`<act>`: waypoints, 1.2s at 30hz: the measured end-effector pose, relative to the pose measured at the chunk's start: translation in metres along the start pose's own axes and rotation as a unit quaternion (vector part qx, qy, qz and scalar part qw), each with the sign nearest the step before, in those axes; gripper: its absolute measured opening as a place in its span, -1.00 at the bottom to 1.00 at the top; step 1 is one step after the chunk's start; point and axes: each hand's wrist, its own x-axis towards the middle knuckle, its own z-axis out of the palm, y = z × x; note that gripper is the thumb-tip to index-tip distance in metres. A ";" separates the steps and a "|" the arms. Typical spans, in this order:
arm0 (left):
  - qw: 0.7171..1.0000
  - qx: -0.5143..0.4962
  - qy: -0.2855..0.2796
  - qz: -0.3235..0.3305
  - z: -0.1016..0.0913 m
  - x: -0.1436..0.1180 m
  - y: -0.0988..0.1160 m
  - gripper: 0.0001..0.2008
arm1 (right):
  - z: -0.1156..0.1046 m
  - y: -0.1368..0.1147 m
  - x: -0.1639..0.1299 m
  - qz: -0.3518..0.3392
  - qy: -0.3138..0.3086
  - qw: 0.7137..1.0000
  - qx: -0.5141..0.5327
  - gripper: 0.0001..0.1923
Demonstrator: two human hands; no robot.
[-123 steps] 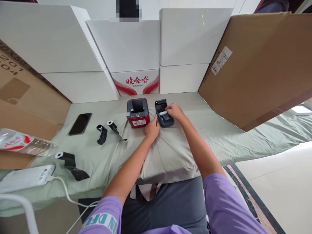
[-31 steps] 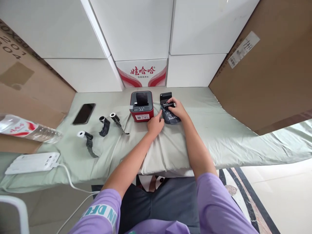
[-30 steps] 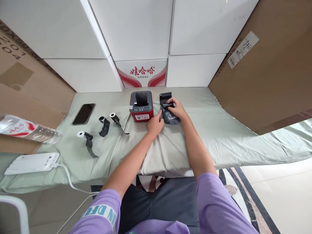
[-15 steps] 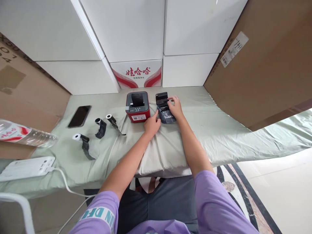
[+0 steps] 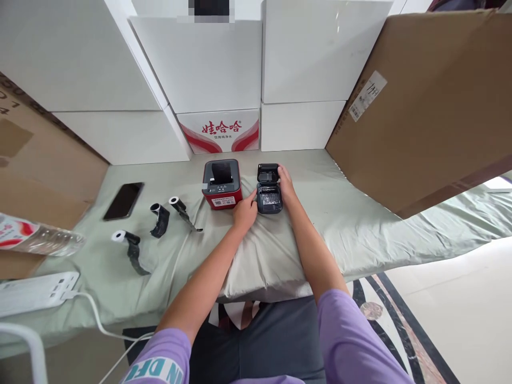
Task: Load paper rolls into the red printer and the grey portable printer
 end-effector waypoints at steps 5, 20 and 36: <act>1.000 -0.007 -0.005 -0.007 -0.003 -0.002 0.002 -0.43 | -0.007 0.002 0.000 -0.030 -0.018 0.999 -0.011 -0.54; 1.000 0.007 -0.006 -0.006 -0.002 -0.002 0.003 -0.42 | -0.014 -0.015 0.019 -0.019 -0.087 0.989 -0.122 -0.64; 1.000 0.001 -0.008 -0.006 -0.003 0.000 0.002 -0.43 | -0.017 -0.055 0.049 0.174 -0.298 0.884 -0.315 -0.42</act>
